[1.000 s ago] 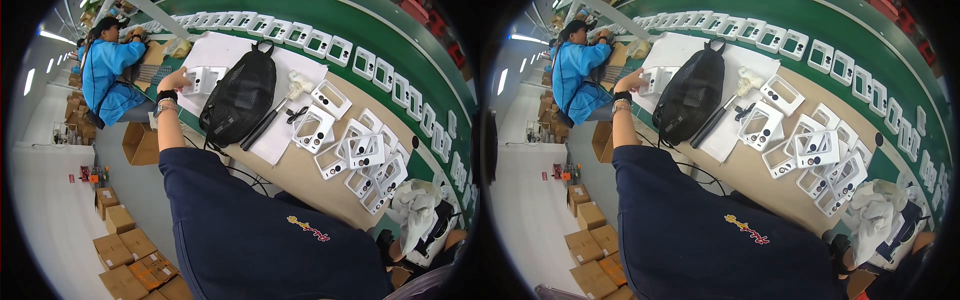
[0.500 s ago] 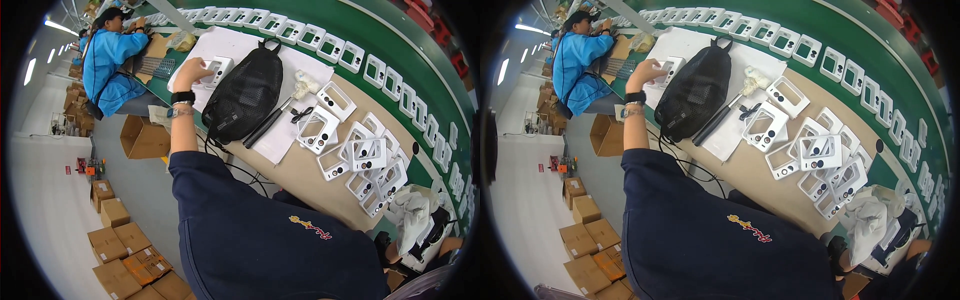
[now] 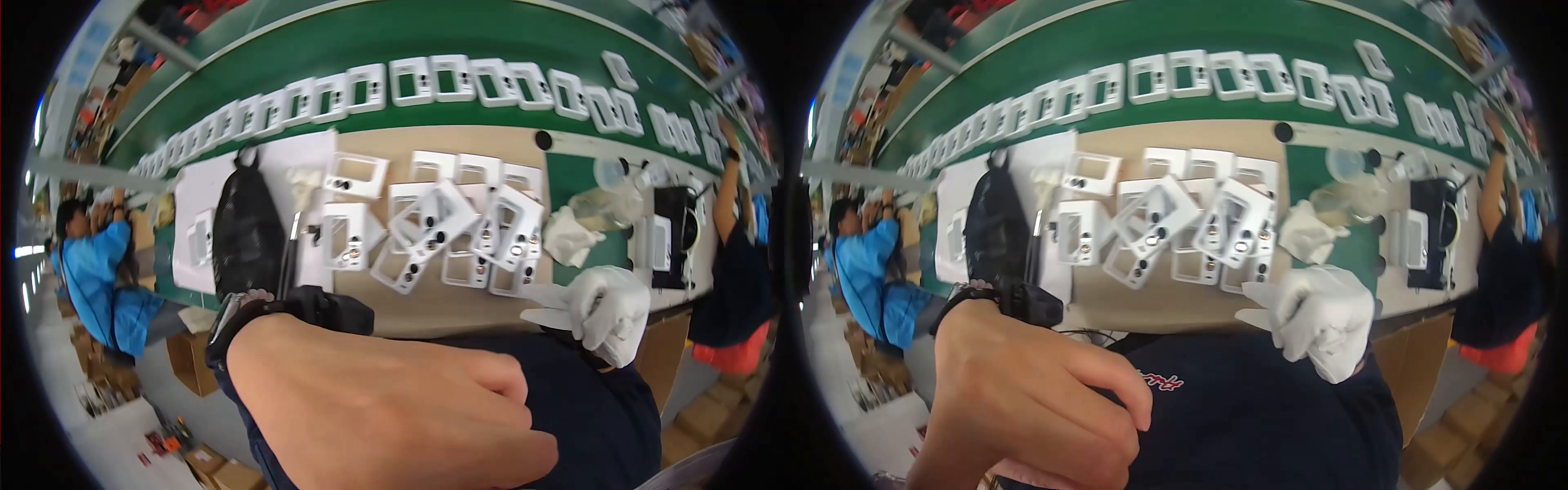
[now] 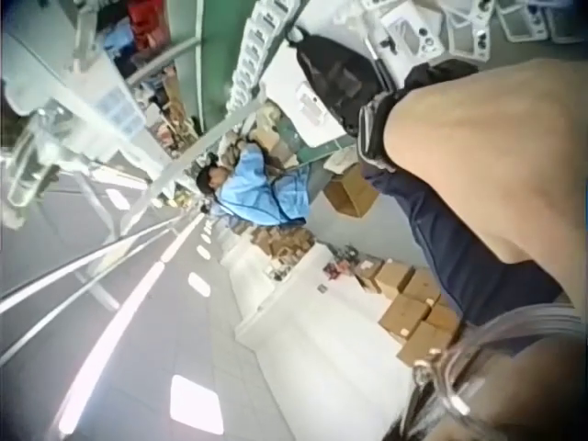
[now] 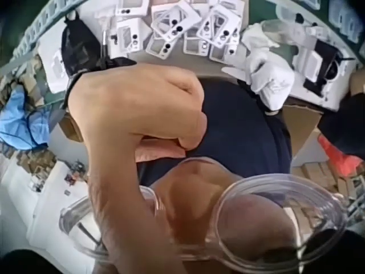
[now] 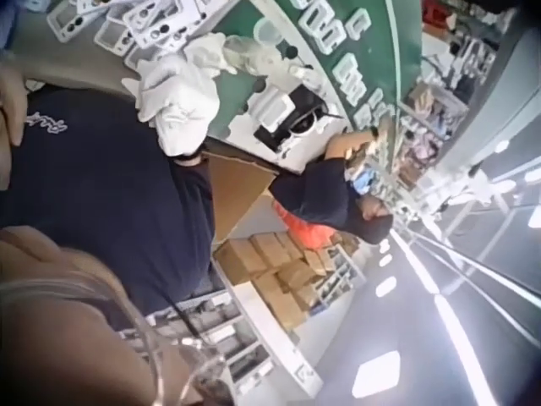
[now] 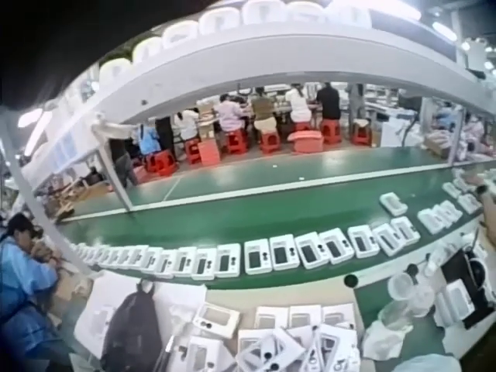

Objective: The person picks up a white plastic housing from a row, wipes its surfaces with a cloth, and places it onto a pile. This process is repeated for several other housings, occasionally moving a cloth aside.

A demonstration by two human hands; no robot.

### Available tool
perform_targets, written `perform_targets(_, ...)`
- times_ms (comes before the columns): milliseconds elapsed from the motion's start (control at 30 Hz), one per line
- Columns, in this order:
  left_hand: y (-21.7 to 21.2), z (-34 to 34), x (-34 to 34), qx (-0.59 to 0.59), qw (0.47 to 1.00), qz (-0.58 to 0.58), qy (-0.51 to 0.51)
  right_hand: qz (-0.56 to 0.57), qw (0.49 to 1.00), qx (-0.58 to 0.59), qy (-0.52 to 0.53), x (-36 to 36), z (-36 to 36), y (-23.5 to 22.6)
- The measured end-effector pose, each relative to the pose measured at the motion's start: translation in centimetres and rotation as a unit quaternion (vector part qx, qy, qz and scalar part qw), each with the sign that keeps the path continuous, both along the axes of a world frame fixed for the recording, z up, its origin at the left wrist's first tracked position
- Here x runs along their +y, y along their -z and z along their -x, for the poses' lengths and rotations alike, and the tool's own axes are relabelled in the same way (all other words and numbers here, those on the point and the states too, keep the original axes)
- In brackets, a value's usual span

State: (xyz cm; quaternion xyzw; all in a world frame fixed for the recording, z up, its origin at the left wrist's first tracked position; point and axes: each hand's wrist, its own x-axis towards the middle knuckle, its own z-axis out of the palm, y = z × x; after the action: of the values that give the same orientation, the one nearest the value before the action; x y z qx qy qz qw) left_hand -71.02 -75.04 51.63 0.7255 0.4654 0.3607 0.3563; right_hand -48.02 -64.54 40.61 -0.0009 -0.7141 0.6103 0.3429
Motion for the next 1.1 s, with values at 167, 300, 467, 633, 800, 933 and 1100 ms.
perform_targets(167,0.7,-3.2,5.1,-0.034,0.986,0.070,0.149,0.235,0.932,-0.253,0.109,1.3,-3.2,0.6)
perform_targets(300,9.1,7.0,19.2,0.150,0.980,0.046,-0.121,0.162,0.985,-0.046,-0.030,3.5,-4.5,5.0)
perform_targets(467,20.7,16.2,24.3,0.549,0.721,0.226,-0.359,0.263,0.941,-0.213,-0.025,3.2,-4.2,1.4)
perform_targets(633,24.9,15.3,23.1,0.591,0.741,-0.041,-0.315,0.340,0.897,-0.270,0.088,2.6,-3.9,0.1)
perform_targets(800,15.6,8.5,18.0,0.098,0.909,-0.117,-0.387,0.125,0.973,-0.001,0.193,2.7,-3.0,0.1)
perform_targets(933,10.4,-0.5,10.9,0.082,0.950,-0.184,-0.239,-0.148,0.953,-0.100,0.245,3.5,1.3,-1.9)
perform_targets(1100,10.8,-5.5,3.8,0.003,0.962,-0.133,-0.239,-0.353,0.886,-0.201,0.222,1.7,5.7,-2.1)
